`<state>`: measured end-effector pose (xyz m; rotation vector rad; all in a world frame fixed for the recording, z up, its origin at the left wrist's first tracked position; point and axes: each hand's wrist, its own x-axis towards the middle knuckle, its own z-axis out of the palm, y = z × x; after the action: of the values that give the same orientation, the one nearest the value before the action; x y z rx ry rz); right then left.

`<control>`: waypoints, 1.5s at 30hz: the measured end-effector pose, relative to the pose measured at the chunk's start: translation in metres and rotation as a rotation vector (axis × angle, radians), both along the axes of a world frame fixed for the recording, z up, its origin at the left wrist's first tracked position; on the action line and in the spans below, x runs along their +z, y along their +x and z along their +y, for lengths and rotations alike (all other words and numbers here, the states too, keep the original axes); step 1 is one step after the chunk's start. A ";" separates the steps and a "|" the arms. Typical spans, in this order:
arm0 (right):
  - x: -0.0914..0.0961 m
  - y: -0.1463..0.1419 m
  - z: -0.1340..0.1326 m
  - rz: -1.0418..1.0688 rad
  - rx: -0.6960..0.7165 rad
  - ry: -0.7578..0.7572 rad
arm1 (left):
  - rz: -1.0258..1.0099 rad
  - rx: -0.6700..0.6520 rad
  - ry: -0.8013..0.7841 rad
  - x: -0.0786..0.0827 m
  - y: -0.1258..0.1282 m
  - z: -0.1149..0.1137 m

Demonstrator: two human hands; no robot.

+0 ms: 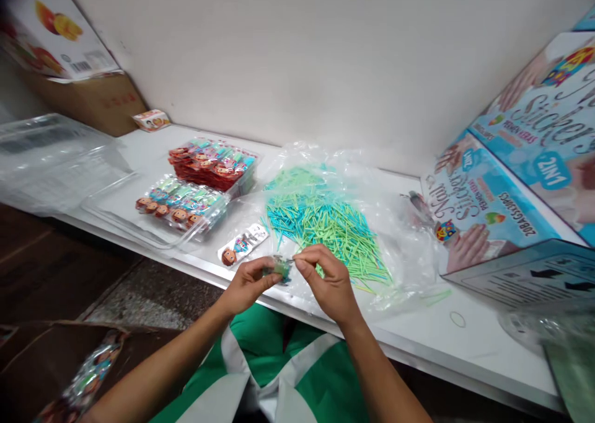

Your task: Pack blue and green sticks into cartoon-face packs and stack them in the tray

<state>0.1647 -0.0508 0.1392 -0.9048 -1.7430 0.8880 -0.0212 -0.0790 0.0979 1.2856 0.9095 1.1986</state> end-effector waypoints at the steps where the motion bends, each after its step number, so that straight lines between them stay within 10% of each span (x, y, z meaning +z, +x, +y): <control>1: 0.001 0.000 0.001 0.005 -0.009 -0.019 | 0.001 0.032 0.001 0.002 -0.007 0.002; 10: -0.011 0.031 0.008 0.044 -0.341 -0.240 | 0.485 0.712 0.041 0.066 -0.178 0.084; 18: -0.018 0.041 0.005 -0.023 -0.319 -0.329 | 1.230 0.588 -0.316 0.028 -0.244 0.151; 26: -0.027 0.049 0.006 -0.050 -0.348 -0.365 | 1.314 0.780 0.117 0.036 -0.198 0.122; 29: -0.034 0.045 0.004 -0.042 -0.322 -0.385 | 1.220 0.447 0.253 0.025 -0.141 0.097; 31: -0.035 0.043 0.002 -0.055 -0.297 -0.390 | 1.295 0.252 0.170 0.005 -0.112 0.090; 37: -0.029 0.053 -0.007 -0.108 -0.293 -0.361 | 1.291 0.335 -0.306 -0.054 -0.109 0.113; 45: -0.037 0.063 -0.013 -0.123 -0.321 -0.366 | 1.221 0.393 -0.254 -0.058 -0.126 0.116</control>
<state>0.2279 -0.0636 0.1022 -1.4609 -1.4999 0.9655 -0.1474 0.0367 0.0400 1.6400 2.1811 0.4168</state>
